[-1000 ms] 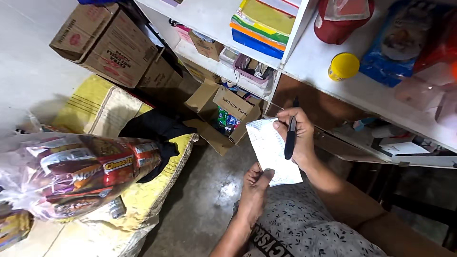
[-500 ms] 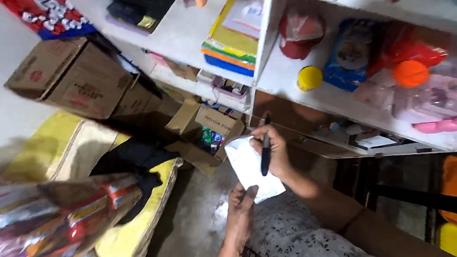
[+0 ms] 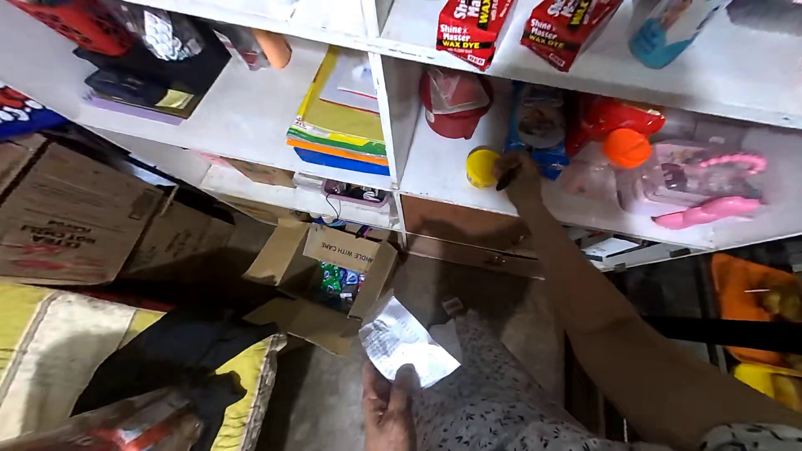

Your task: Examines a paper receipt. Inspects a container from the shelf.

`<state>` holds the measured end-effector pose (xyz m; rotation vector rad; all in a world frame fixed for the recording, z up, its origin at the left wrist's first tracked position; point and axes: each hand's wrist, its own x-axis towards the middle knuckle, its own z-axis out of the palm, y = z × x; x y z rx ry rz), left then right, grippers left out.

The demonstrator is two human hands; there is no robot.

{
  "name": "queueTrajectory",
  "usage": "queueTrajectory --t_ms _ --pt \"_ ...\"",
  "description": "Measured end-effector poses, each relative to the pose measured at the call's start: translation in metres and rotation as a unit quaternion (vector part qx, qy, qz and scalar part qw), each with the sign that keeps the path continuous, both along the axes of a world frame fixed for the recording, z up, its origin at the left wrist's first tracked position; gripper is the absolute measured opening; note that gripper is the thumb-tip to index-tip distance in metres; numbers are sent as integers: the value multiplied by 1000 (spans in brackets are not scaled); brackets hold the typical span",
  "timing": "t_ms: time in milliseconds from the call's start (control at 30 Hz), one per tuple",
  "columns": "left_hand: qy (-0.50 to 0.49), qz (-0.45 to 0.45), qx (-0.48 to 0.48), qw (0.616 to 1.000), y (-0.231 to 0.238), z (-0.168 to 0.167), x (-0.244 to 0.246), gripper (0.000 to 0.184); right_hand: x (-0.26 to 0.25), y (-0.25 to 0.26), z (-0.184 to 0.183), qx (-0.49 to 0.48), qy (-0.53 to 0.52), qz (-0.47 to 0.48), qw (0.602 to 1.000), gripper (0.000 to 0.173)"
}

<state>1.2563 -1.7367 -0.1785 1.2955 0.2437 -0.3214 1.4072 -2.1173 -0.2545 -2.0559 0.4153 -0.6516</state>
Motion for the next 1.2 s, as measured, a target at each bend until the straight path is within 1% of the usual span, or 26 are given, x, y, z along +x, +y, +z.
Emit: queueTrajectory --t_ms 100,200,300,367,433,500,567,667,800,933,1000,1133,1200 --pt "-9 -5 3 1000 -5 -1 5 51 17 -30 1 -38 62 -7 997 39" --pt "-7 2 4 1000 -13 -2 12 52 30 -40 -3 -74 114 41 990 44" --pt "-5 10 2 1000 -22 -3 19 53 40 -45 -11 -92 187 91 974 55" --pt "-16 2 -3 1000 -27 -7 22 57 46 -51 -16 -102 203 129 965 64" --pt "-27 -3 -15 1000 -28 -11 23 56 51 -53 -26 -119 203 167 957 69" --pt "-34 -4 -25 999 -29 -14 24 58 58 -54 -35 -152 198 178 952 71" --pt "-32 -6 -27 999 -31 -14 25 61 61 -57 -37 -179 211 166 947 73" --pt "-21 -1 -20 1000 -35 -13 22 55 61 -58 -29 -172 238 149 944 77" --pt "-10 9 -15 1000 -37 -9 17 52 55 -42 -10 -119 255 144 949 73" --pt "-9 7 -12 1000 -34 -6 12 52 43 -27 5 -84 236 212 945 67" --pt "-6 6 -12 1000 -34 -4 8 53 36 -13 26 -67 270 248 928 66" --pt "3 2 -8 1000 -32 -1 0 52 20 11 49 -103 276 280 914 66" --pt "1 -3 -3 1000 -31 1 -4 52 13 24 65 -115 310 290 898 67"
